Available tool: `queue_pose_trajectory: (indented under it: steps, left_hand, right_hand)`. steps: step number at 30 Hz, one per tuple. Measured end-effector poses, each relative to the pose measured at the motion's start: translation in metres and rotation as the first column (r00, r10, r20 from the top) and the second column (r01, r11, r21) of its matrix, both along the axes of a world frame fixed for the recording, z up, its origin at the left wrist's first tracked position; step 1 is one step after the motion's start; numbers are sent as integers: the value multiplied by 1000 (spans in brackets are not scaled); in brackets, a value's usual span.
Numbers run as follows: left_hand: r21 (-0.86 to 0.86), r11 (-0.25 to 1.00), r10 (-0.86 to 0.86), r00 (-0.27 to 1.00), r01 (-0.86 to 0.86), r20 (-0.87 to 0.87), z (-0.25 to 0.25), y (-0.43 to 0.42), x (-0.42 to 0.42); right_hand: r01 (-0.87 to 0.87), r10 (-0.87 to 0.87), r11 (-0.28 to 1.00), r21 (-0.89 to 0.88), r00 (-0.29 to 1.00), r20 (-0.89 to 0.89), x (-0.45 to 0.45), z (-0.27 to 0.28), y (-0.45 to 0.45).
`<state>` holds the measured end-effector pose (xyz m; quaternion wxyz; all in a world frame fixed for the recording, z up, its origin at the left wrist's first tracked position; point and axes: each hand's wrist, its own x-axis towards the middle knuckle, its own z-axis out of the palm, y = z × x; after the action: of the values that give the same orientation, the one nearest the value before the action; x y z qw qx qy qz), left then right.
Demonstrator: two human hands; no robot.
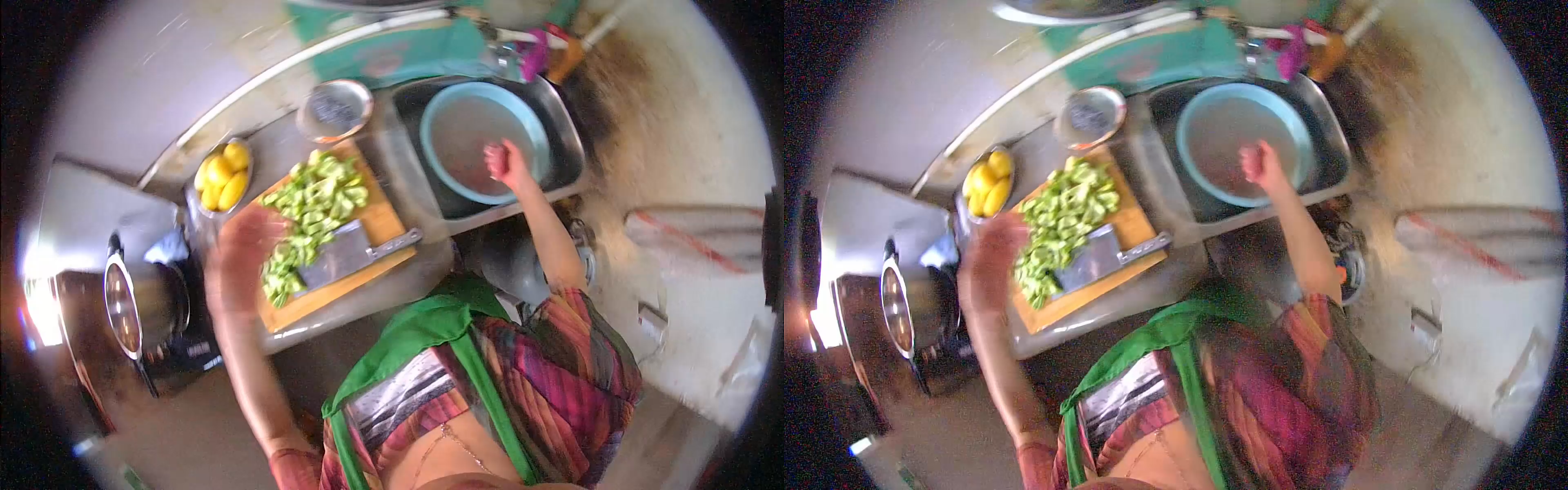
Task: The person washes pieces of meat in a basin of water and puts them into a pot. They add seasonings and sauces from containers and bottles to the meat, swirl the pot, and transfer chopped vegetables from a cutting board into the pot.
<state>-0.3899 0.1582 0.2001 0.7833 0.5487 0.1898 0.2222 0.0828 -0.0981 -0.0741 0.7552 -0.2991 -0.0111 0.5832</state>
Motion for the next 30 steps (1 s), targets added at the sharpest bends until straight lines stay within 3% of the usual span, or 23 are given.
queue_pose_trajectory:
  steps: [1,2,4,5,6,7,8,9,10,11,13,15,16,17,18,19,21,23,24,25,27,28,30]
  left_hand:
    - [-267,959,-107,994,97,-21,-34,-20,45]
    - [-397,889,-201,974,227,108,-55,-53,96]
    - [-732,634,-270,958,251,95,-92,-96,189]
    - [-845,481,-310,947,234,86,-114,-107,227]
    - [-855,467,-324,943,227,73,-127,-115,255]
    - [-875,408,-271,950,261,157,-138,-123,278]
    - [-890,350,-214,950,292,228,-155,-129,300]
    - [-890,413,-191,974,195,125,-185,-131,313]
    - [-849,478,-145,974,224,175,-192,-136,317]
    - [-803,544,-98,969,243,226,-199,-140,317]
    - [-866,473,-12,984,161,176,-205,-140,319]
    - [-904,427,-107,994,13,-36,-205,-139,313]
    - [-915,401,-116,993,32,-16,-215,-136,308]
    - [-915,403,-107,994,19,-27,-223,-135,308]
    - [-908,406,-149,988,101,44,-229,-133,309]
    - [-896,404,-189,975,186,117,-230,-133,312]
    - [-910,392,-173,982,137,74,-231,-136,318]
    - [-894,444,-169,985,54,-24,-230,-141,324]
    - [-932,355,-113,993,68,29,-233,-143,328]
    - [-934,352,-105,994,61,25,-234,-145,330]
    - [-939,343,-84,995,-13,-45,-236,-147,335]
    - [-961,275,-47,999,-5,-19,-239,-148,338]
    - [-961,275,-7,1000,0,-2,-241,-152,343]
  right_hand:
    - [121,-111,983,-135,990,82,-15,23,4]
    - [213,-170,941,-264,970,176,-23,51,20]
    - [242,-193,928,-283,962,190,-36,85,34]
    - [222,-112,924,-311,935,335,-45,108,34]
    - [203,-19,915,-347,884,467,-55,122,34]
    - [242,-67,947,-211,792,607,-63,113,38]
    - [259,79,940,-223,471,878,-71,109,37]
    - [302,140,943,-138,16,990,-77,93,37]
    - [247,350,919,-308,-149,925,-81,134,33]
    - [296,381,918,-266,-464,800,-85,113,25]
    - [210,162,971,-112,-239,957,-66,107,21]
    - [193,505,832,-520,126,854,-25,108,10]
    - [378,512,821,-429,-151,846,-5,78,8]
    - [321,645,744,-587,-114,755,15,56,5]
    - [343,513,835,-430,-201,835,28,3,-3]
    - [334,739,674,-659,-312,598,41,14,-3]
    - [376,741,638,-672,-539,401,39,-2,-1]
    - [308,706,681,-664,-515,485,30,-20,2]
    - [250,673,720,-647,-476,565,27,-25,4]
    - [241,672,720,-651,-479,565,28,-29,4]
    - [212,479,875,-435,-501,720,35,-31,8]
    - [207,476,877,-434,-505,720,43,-28,12]
    - [-11,495,868,-496,67,866,60,-15,19]
